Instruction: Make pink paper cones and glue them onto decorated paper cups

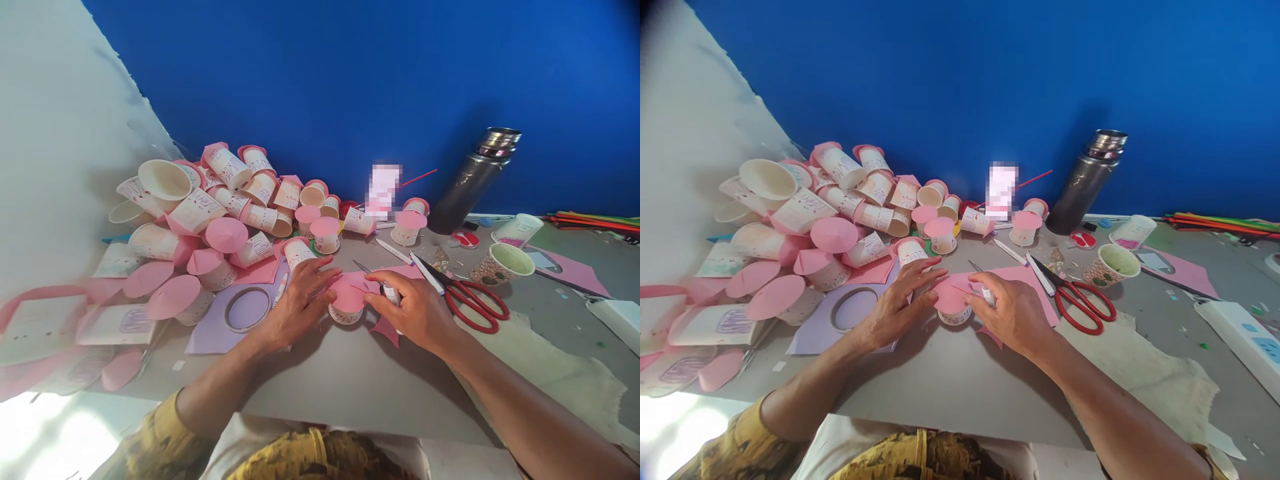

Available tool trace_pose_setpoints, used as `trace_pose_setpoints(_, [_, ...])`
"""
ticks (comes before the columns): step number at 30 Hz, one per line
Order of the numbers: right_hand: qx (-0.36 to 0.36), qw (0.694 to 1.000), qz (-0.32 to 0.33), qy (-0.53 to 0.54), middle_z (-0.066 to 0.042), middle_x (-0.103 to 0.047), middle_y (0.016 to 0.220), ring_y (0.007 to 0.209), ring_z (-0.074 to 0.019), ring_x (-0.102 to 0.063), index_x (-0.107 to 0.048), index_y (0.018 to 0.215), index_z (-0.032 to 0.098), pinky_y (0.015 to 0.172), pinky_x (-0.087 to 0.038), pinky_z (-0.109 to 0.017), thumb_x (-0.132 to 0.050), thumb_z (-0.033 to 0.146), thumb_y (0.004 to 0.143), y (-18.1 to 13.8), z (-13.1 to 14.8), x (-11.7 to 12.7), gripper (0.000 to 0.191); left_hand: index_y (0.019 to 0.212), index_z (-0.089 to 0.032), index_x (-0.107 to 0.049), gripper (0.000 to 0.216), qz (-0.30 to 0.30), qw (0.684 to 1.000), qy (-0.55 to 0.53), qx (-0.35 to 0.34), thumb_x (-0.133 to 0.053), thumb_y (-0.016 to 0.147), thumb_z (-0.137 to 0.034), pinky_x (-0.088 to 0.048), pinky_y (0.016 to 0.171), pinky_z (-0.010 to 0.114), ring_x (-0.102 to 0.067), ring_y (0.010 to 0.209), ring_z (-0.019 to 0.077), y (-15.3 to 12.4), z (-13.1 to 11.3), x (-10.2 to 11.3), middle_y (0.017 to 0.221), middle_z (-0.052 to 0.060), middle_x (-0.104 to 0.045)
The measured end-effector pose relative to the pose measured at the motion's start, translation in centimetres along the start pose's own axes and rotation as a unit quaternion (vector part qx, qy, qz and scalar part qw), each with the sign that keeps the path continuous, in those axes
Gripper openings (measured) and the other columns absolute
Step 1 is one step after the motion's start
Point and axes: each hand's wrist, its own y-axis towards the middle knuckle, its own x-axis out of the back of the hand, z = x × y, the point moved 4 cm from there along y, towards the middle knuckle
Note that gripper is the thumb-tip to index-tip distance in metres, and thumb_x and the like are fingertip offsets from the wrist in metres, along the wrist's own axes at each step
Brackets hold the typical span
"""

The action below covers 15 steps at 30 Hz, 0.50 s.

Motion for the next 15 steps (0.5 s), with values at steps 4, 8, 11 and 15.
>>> trace_pose_setpoints(4, [-0.012, 1.0, -0.001, -0.008, 0.004, -0.062, 0.051, 0.04, -0.0156, -0.05, -0.073, 0.115, 0.024, 0.051, -0.035, -0.028, -0.06, 0.051, 0.09, -0.1, 0.1, -0.6, 0.039, 0.126, -0.029, -0.072, 0.036, -0.002, 1.0, -0.003, 0.012, -0.057, 0.096, -0.042, -0.037, 0.118, 0.053, -0.042, 0.144, 0.0309, 0.1, 0.5, -0.1, 0.151, 0.009, -0.054])
trace_pose_setpoints(8, [-0.011, 0.999, -0.002, -0.033, 0.004, -0.06, 0.049, 0.045, -0.0186, -0.056, -0.072, 0.117, 0.024, 0.052, -0.035, -0.029, -0.059, 0.054, 0.089, 0.0, -0.1, -1.2, 0.043, 0.118, -0.029, -0.076, 0.032, -0.026, 0.999, -0.005, 0.02, -0.064, 0.092, -0.042, -0.041, 0.115, 0.053, -0.047, 0.14, 0.032, 0.0, 0.2, -0.1, 0.144, 0.01, -0.06])
trace_pose_setpoints(11, [-0.015, 0.998, -0.011, -0.06, 0.004, -0.057, 0.048, 0.048, -0.0197, -0.057, -0.072, 0.118, 0.024, 0.052, -0.035, -0.029, -0.06, 0.056, 0.088, 0.2, -0.3, -1.1, 0.046, 0.115, -0.028, -0.077, 0.029, -0.042, 0.999, 0.003, 0.013, -0.066, 0.091, -0.04, -0.043, 0.113, 0.053, -0.047, 0.138, 0.0323, -0.1, -0.2, -0.1, 0.141, 0.01, -0.062])
trace_pose_setpoints(15, [-0.034, 0.998, -0.004, -0.057, 0.004, -0.057, 0.048, 0.048, -0.0193, -0.056, -0.072, 0.12, 0.023, 0.053, -0.036, -0.029, -0.062, 0.056, 0.086, 0.4, -0.5, -0.5, 0.048, 0.111, -0.026, -0.077, 0.026, -0.062, 0.998, 0.006, 0.002, -0.064, 0.092, -0.038, -0.043, 0.113, 0.051, -0.049, 0.136, 0.0306, -0.1, -0.4, 0.1, 0.14, 0.011, -0.061])
